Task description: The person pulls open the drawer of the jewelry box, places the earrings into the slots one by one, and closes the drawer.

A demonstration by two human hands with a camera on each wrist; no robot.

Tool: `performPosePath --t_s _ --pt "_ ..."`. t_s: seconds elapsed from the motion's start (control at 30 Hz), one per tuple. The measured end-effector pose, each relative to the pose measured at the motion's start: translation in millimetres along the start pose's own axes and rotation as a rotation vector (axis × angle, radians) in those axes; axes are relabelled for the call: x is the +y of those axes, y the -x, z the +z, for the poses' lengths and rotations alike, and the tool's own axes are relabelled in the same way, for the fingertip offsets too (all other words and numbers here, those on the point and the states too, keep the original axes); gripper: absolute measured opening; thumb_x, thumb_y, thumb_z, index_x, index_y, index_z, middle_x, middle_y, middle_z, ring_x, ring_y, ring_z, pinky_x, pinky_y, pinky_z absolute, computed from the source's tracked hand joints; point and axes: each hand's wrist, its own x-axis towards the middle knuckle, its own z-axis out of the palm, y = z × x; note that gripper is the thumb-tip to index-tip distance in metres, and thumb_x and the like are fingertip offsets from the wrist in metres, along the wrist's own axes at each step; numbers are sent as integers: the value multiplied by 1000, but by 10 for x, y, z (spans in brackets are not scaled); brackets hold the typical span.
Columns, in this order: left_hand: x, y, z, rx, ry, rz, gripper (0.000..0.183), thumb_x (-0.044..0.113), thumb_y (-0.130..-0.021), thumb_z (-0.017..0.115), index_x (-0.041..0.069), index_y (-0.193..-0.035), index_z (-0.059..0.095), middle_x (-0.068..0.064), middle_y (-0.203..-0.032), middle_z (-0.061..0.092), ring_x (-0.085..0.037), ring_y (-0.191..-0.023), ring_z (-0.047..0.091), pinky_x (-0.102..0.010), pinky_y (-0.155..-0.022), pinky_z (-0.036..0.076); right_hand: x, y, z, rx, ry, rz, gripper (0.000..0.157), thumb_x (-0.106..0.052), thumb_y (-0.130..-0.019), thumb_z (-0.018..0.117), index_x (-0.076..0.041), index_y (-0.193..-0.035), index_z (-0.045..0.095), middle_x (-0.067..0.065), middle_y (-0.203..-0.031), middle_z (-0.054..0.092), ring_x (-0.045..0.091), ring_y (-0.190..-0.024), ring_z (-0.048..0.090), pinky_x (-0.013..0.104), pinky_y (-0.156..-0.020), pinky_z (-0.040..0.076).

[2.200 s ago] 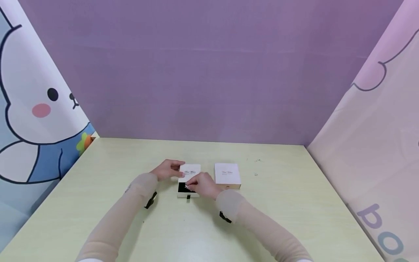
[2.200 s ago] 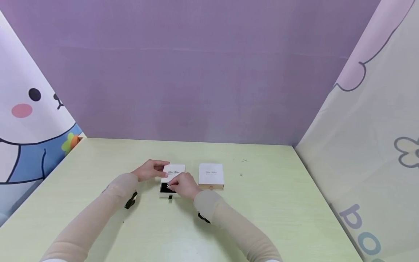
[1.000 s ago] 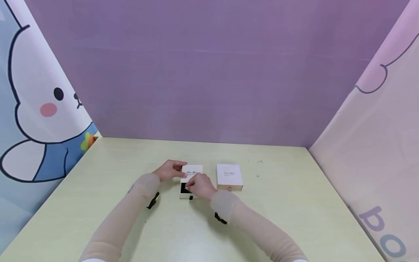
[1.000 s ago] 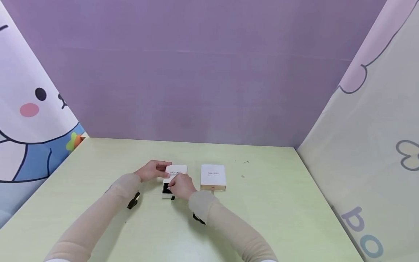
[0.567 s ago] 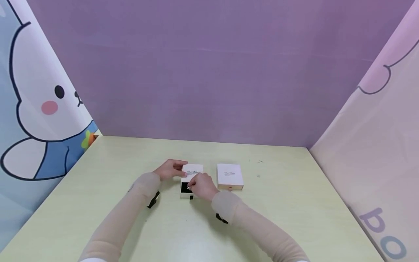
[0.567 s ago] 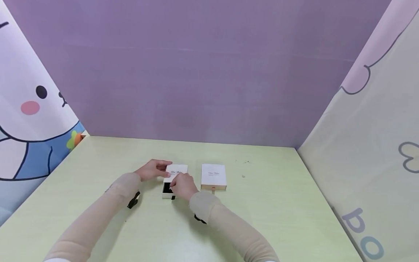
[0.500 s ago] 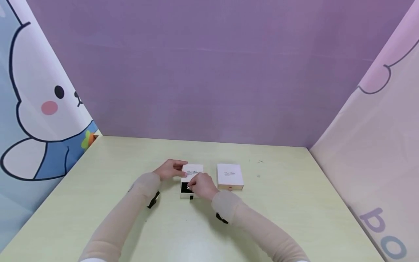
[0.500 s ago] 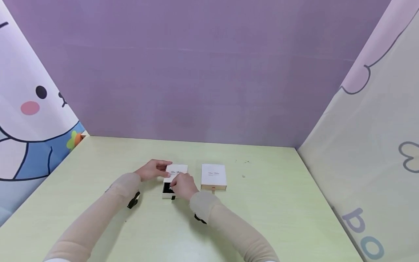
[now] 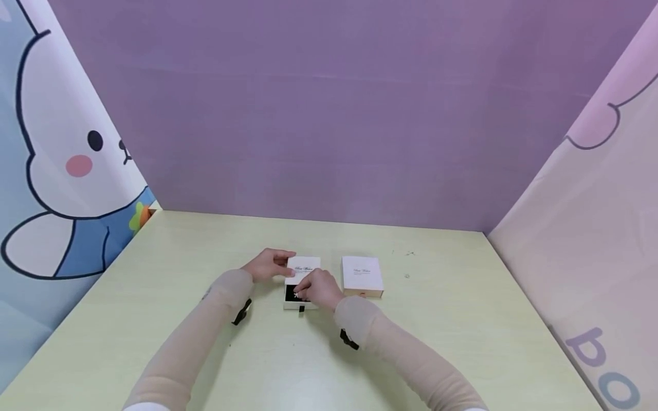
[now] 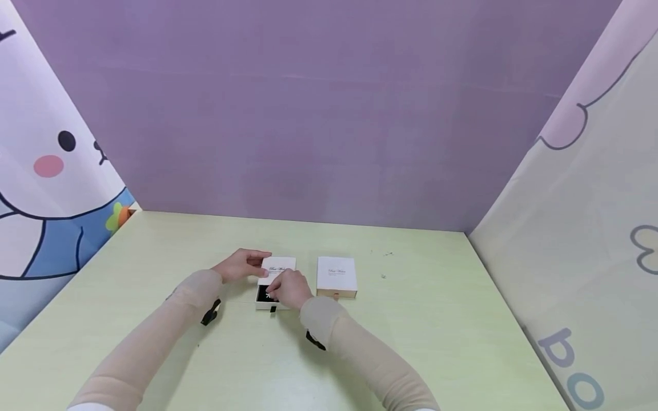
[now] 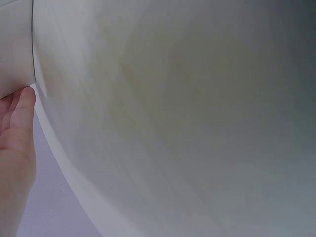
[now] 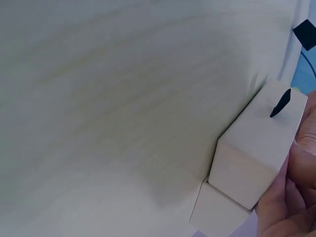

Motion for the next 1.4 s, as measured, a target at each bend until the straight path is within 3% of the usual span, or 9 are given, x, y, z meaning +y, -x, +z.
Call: performPosePath --t_s 0.37,0.67,0.93,1.2,1.4 --pt "7 42 -15 7 -11 -6 60 15 -83 68 0 -135 43 -19 -134 48 -31 -122 47 -42 -102 39 -24 1 20 50 68 -57 5 -11 -78 71 -9 -80 75 0 -76 72 7 -68 61 19 -62 49" --pt "-7 48 -25 6 -16 4 61 16 -82 69 0 -135 43 -19 -135 47 -32 -123 46 -43 -102 38 -26 -4 46 79 71 -32 6 -11 -78 71 -11 -73 74 -3 -68 69 6 -58 56 20 -57 48" --pt "-9 55 -21 3 -8 0 61 17 -81 70 2 -134 45 -18 -135 48 -31 -122 47 -42 -102 39 -21 3 63 121 125 -62 9 -10 -78 69 -12 -70 74 -3 -67 69 7 -61 57 22 -60 48" --pt "-32 33 -35 -6 -41 -12 62 20 -81 70 2 -135 44 -19 -134 48 -32 -122 46 -43 -102 39 33 28 34 63 -29 -24 4 -11 -79 71 -9 -78 74 0 -71 70 6 -59 60 19 -55 49" --pt "-38 21 -42 -7 -47 -4 62 20 -81 70 2 -135 44 -19 -134 48 -33 -122 46 -45 -102 38 88 32 5 13 -168 -39 8 -9 -82 68 -6 -87 73 4 -81 72 9 -67 65 21 -59 52"
